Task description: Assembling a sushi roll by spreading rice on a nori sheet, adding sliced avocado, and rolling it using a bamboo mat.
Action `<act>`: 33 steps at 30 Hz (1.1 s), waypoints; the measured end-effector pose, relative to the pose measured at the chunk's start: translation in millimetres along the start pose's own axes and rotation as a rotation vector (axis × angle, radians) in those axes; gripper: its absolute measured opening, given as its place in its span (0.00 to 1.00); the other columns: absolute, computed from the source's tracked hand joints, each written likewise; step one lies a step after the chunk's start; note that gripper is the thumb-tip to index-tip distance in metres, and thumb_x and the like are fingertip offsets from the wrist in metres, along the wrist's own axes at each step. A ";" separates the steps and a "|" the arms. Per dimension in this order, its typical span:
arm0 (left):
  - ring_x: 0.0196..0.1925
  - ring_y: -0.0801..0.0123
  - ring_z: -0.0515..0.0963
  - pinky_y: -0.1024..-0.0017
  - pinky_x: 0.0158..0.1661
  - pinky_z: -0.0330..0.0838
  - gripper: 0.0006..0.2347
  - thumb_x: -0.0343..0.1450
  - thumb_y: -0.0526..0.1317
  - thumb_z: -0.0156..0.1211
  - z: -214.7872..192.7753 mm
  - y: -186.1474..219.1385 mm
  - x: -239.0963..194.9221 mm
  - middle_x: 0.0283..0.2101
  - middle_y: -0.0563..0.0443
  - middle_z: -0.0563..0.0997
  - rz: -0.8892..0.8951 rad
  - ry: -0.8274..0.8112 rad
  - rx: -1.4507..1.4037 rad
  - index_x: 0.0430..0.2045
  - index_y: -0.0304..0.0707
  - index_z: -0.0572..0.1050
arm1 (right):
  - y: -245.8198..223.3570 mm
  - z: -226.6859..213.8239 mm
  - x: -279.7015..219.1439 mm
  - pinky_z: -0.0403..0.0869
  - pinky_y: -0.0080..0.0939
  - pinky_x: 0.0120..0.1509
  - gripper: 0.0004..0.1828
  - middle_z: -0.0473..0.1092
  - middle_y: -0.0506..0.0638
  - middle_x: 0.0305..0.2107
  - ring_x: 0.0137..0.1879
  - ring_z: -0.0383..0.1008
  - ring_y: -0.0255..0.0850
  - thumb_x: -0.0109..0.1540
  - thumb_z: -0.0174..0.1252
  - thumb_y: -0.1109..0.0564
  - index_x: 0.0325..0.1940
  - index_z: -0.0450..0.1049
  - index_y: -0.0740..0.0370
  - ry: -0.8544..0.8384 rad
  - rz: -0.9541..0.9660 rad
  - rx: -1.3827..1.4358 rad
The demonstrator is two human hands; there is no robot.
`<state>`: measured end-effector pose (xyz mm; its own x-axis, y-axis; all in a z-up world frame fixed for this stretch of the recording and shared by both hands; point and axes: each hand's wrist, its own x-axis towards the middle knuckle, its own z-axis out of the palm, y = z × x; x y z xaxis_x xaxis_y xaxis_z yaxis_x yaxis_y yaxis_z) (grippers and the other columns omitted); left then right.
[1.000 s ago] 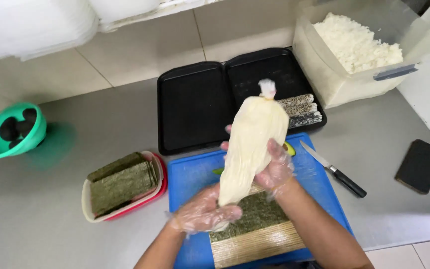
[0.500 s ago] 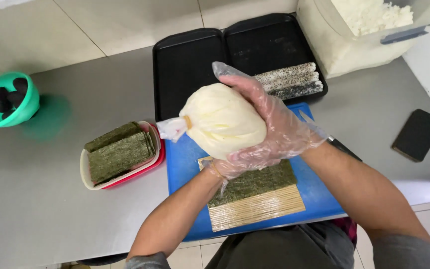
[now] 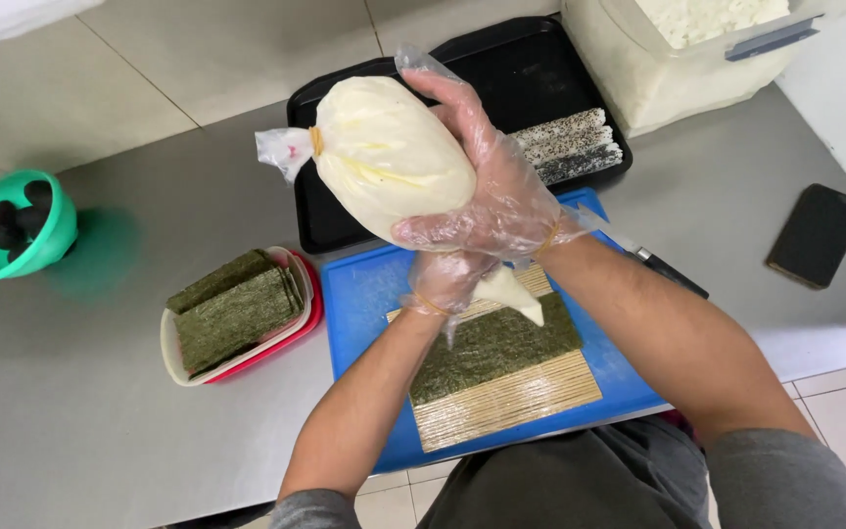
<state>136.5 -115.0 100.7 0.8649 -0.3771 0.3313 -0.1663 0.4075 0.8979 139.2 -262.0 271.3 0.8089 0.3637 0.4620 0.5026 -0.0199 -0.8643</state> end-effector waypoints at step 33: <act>0.36 0.54 0.87 0.61 0.40 0.81 0.17 0.62 0.54 0.83 -53.8 -16.0 -64.1 0.31 0.44 0.88 -0.844 0.039 0.594 0.31 0.42 0.89 | 134.3 43.4 -90.0 0.76 0.67 0.89 0.58 0.62 0.65 0.79 0.83 0.69 0.59 0.71 0.83 0.58 0.91 0.46 0.39 0.469 0.017 0.221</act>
<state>109.2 -52.6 49.5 0.8217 -0.3182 -0.4728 0.3035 -0.4579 0.8356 120.7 -257.0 105.0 0.8917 -0.0929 0.4430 0.4526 0.1934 -0.8705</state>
